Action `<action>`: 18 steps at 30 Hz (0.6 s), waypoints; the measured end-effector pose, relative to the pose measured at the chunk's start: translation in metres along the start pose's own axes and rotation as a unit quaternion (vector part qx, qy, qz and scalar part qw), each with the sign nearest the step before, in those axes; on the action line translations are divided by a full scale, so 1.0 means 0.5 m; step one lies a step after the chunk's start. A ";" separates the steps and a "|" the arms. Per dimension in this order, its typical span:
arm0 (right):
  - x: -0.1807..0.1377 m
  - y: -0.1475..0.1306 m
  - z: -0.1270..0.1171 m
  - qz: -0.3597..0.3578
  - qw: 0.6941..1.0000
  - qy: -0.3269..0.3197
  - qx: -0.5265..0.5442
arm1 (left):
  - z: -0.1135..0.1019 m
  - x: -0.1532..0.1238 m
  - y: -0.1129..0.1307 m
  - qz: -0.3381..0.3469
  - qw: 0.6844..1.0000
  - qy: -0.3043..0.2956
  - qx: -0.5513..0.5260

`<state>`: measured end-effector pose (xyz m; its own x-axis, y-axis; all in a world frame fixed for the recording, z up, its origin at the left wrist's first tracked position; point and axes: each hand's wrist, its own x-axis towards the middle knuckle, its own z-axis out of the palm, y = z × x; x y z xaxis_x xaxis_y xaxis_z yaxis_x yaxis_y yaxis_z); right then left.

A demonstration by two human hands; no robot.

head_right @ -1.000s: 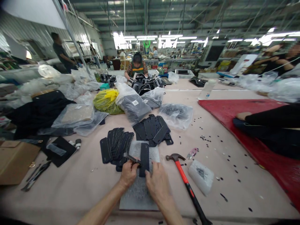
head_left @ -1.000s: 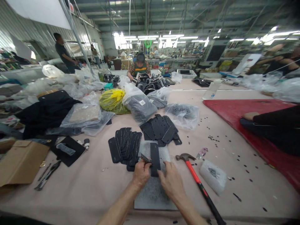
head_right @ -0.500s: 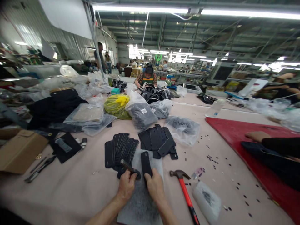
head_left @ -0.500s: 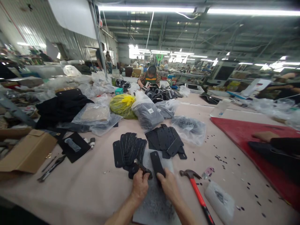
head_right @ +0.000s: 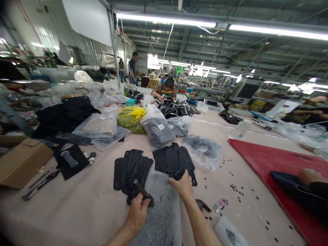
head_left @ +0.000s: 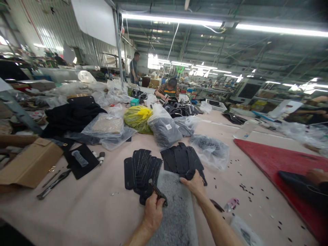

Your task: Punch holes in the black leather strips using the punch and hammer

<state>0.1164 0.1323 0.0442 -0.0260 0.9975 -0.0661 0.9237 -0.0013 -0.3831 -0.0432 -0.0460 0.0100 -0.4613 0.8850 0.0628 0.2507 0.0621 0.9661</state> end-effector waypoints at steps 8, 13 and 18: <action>0.012 -0.022 0.036 0.023 0.999 0.012 -0.022 | 0.002 -0.005 0.014 0.000 1.000 0.017 0.004; 0.088 -0.003 -0.003 -0.053 0.997 -0.015 -0.057 | 0.004 -0.007 0.021 0.002 0.999 0.022 -0.024; 0.097 -0.038 -0.062 -0.154 0.968 0.030 -0.196 | 0.005 -0.007 0.027 -0.004 1.000 0.018 -0.014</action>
<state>0.1092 0.1831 0.0768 -0.3115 0.9488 0.0534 0.9502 0.3117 0.0034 -0.0362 -0.0473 0.0223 -0.4944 0.8670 0.0628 0.2234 0.0568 0.9731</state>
